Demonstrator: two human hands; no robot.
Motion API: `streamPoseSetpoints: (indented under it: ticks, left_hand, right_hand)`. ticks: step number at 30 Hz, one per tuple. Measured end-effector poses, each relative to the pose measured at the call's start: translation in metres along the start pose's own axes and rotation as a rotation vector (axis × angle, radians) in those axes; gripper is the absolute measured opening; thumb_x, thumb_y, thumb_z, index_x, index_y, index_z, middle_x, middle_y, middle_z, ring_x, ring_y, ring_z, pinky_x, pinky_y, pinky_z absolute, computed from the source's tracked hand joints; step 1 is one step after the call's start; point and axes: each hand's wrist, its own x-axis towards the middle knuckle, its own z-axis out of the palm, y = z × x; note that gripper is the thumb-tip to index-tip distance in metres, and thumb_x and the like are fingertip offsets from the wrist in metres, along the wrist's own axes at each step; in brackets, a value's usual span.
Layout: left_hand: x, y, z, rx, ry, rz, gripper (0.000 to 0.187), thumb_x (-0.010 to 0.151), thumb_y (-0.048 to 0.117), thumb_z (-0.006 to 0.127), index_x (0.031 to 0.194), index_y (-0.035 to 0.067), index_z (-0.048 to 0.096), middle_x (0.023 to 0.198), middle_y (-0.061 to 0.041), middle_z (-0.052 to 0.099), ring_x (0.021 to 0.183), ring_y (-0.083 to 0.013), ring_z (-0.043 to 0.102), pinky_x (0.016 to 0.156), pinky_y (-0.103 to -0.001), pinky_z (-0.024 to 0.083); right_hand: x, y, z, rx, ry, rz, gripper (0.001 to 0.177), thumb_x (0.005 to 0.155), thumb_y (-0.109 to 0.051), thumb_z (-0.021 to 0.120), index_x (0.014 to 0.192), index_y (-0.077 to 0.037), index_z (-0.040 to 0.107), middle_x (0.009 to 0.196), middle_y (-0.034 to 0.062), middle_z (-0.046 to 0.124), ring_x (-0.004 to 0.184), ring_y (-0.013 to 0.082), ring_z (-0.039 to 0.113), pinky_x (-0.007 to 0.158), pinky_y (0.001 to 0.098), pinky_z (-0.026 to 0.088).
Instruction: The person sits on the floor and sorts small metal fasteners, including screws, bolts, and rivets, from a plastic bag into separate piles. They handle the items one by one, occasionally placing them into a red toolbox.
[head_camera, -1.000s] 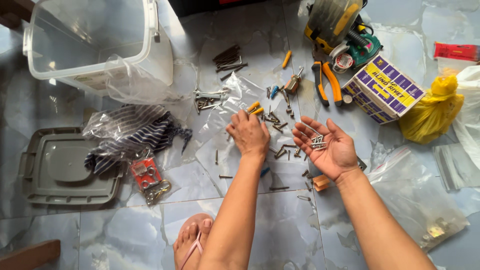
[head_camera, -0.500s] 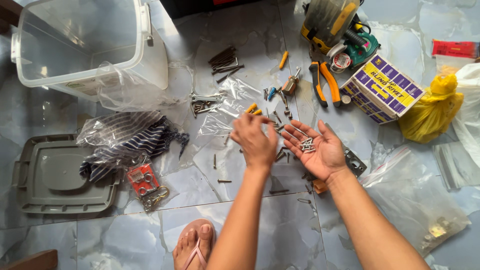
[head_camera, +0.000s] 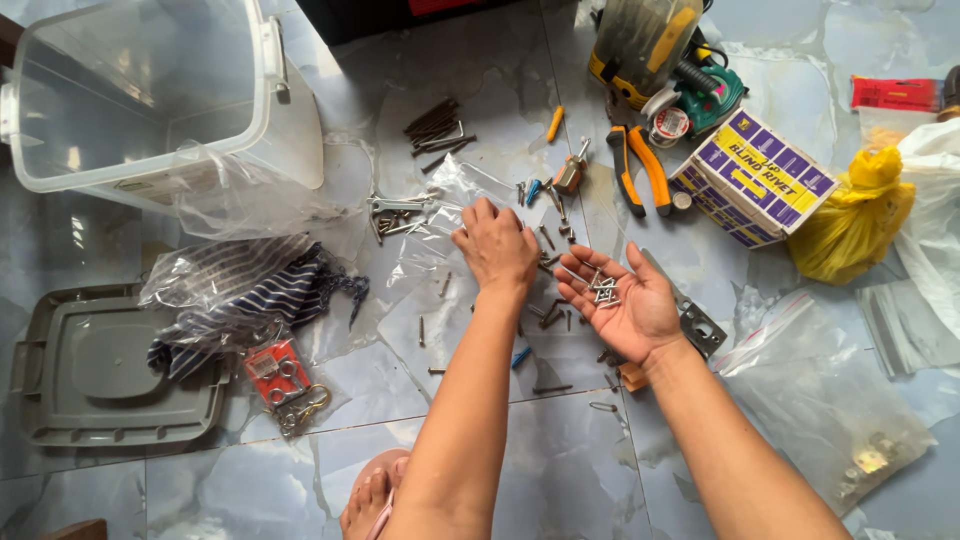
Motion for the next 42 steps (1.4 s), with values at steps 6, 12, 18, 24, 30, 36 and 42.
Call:
streamPoseSetpoints:
  ticks: [6, 12, 18, 24, 30, 36, 42]
  left_hand:
    - [0.005, 0.008, 0.008, 0.133, -0.043, 0.02, 0.01, 0.076, 0.016, 0.074, 0.081, 0.007, 0.074, 0.11, -0.009, 0.058, 0.115, -0.0289, 0.049, 0.097, -0.049, 0.035]
    - [-0.03, 0.015, -0.023, -0.403, 0.005, 0.116, 0.011, 0.074, 0.021, 0.077, 0.077, 0.011, 0.073, 0.104, -0.006, 0.058, 0.111, -0.028, 0.05, 0.096, -0.049, 0.034]
    - [-0.035, 0.017, -0.03, -0.536, -0.03, 0.046, 0.012, 0.081, 0.024, 0.077, 0.086, 0.014, 0.075, 0.101, -0.004, 0.059, 0.107, -0.0267, 0.053, 0.096, -0.046, 0.037]
    - [0.046, -0.011, 0.002, -0.219, -0.042, 0.099, 0.014, 0.079, 0.019, 0.075, 0.093, 0.016, 0.077, 0.104, -0.006, 0.061, 0.111, -0.0279, 0.052, 0.097, -0.051, 0.035]
    - [0.068, -0.012, 0.028, -0.025, -0.139, 0.073, 0.02, 0.079, 0.018, 0.076, 0.098, 0.012, 0.072, 0.112, -0.008, 0.059, 0.118, -0.0297, 0.049, 0.1, -0.056, 0.033]
    - [0.066, -0.016, 0.035, -0.043, -0.199, 0.024, 0.01, 0.084, 0.019, 0.075, 0.092, 0.014, 0.074, 0.114, -0.007, 0.062, 0.119, -0.0291, 0.05, 0.104, -0.055, 0.032]
    - [0.055, -0.031, 0.014, -0.113, -0.174, 0.034, 0.01, 0.084, 0.021, 0.077, 0.09, 0.012, 0.075, 0.107, -0.007, 0.066, 0.116, -0.0288, 0.052, 0.105, -0.052, 0.029]
  right_hand:
    - [-0.006, 0.0, 0.005, 0.006, 0.018, 0.008, 0.071, 0.105, -0.051, 0.042, 0.137, 0.011, 0.053, 0.13, 0.0221, 0.062, 0.127, 0.0353, 0.059, 0.114, 0.0462, 0.044]
    - [0.0, 0.0, -0.005, 0.004, 0.047, -0.003, 0.07, 0.105, -0.051, 0.041, 0.137, 0.01, 0.053, 0.13, 0.0227, 0.064, 0.125, 0.033, 0.06, 0.112, 0.0448, 0.047]
    - [0.014, 0.009, -0.028, 0.012, 0.084, -0.087, 0.055, 0.109, -0.045, 0.044, 0.12, 0.005, 0.062, 0.111, 0.0185, 0.069, 0.104, 0.0302, 0.069, 0.098, 0.0441, 0.058]
    - [0.012, 0.012, -0.032, -0.081, 0.149, -0.082, 0.052, 0.108, -0.043, 0.047, 0.114, 0.006, 0.065, 0.103, 0.016, 0.07, 0.093, 0.0282, 0.069, 0.089, 0.0408, 0.059]
    - [0.001, 0.003, -0.021, -0.057, 0.12, -0.091, 0.052, 0.107, -0.043, 0.047, 0.116, 0.006, 0.064, 0.104, 0.0163, 0.07, 0.096, 0.0287, 0.068, 0.092, 0.0423, 0.057]
    - [-0.009, -0.001, -0.018, -0.084, 0.13, -0.1, 0.053, 0.107, -0.044, 0.047, 0.116, 0.006, 0.064, 0.105, 0.0161, 0.069, 0.095, 0.0287, 0.067, 0.093, 0.043, 0.056]
    - [-0.011, -0.003, -0.017, -0.085, 0.107, -0.09, 0.054, 0.107, -0.044, 0.047, 0.118, 0.006, 0.064, 0.105, 0.0164, 0.069, 0.097, 0.029, 0.067, 0.094, 0.0436, 0.056]
